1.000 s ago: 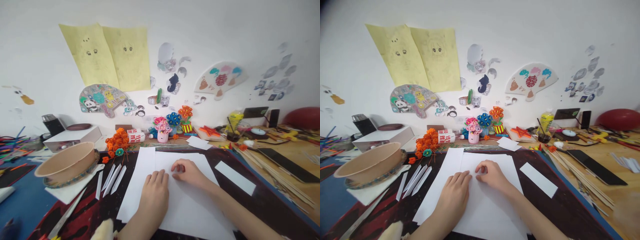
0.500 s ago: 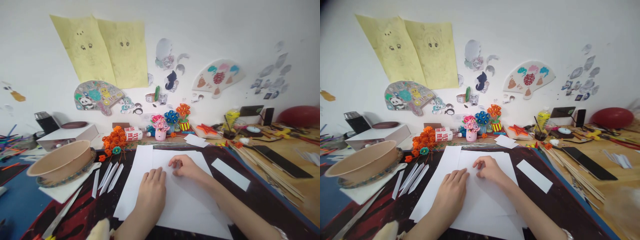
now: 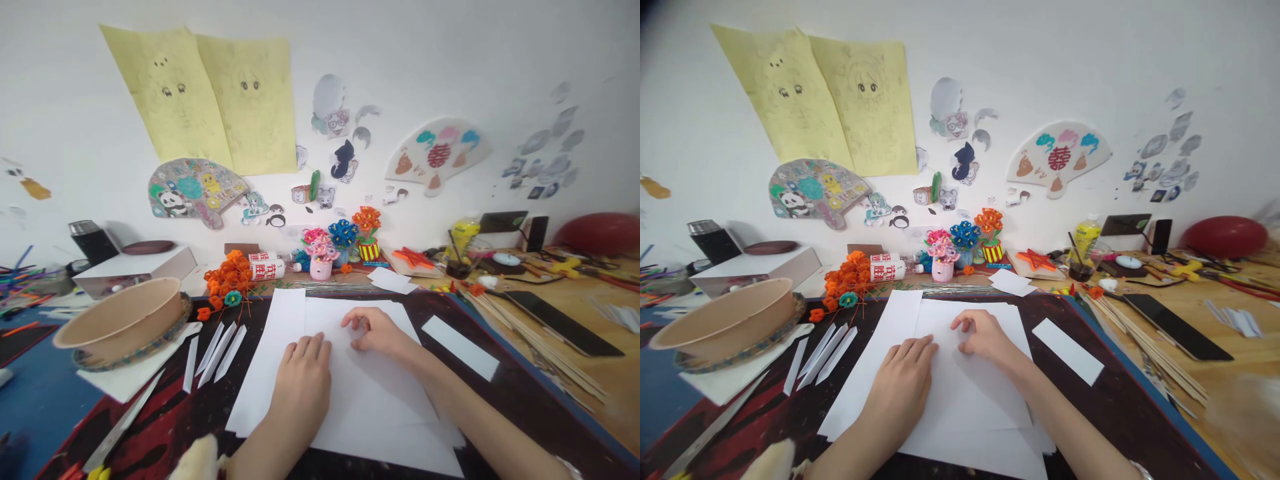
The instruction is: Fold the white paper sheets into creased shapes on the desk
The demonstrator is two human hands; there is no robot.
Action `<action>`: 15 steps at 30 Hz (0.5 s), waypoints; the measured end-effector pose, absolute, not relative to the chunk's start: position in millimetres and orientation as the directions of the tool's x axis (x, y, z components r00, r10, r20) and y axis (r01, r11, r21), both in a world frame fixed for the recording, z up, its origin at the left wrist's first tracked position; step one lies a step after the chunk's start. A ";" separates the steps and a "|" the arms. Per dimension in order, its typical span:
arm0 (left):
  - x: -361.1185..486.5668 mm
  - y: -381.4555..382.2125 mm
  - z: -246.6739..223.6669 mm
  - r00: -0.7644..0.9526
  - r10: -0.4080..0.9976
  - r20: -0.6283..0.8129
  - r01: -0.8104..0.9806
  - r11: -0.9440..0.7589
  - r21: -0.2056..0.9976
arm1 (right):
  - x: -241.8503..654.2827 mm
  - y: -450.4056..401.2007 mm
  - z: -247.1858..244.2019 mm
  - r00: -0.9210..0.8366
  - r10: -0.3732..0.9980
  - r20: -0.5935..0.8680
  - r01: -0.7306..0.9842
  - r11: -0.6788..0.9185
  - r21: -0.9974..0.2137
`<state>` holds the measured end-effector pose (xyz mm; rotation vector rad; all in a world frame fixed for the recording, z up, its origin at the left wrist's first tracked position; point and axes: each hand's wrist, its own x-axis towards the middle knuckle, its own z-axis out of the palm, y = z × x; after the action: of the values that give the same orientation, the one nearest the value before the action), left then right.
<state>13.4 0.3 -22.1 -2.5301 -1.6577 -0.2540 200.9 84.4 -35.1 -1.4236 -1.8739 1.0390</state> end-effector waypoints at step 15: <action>14.1 0.0 -21.2 0.383 0.905 0.185 0.920 -0.392 0.011 | 218.9 84.9 -34.0 -0.247 0.968 -0.035 0.627 0.132 -0.767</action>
<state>14.1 0.0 -21.2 -2.5339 -1.6768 -0.2450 218.9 84.9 -34.0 -1.5307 -1.9373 0.9393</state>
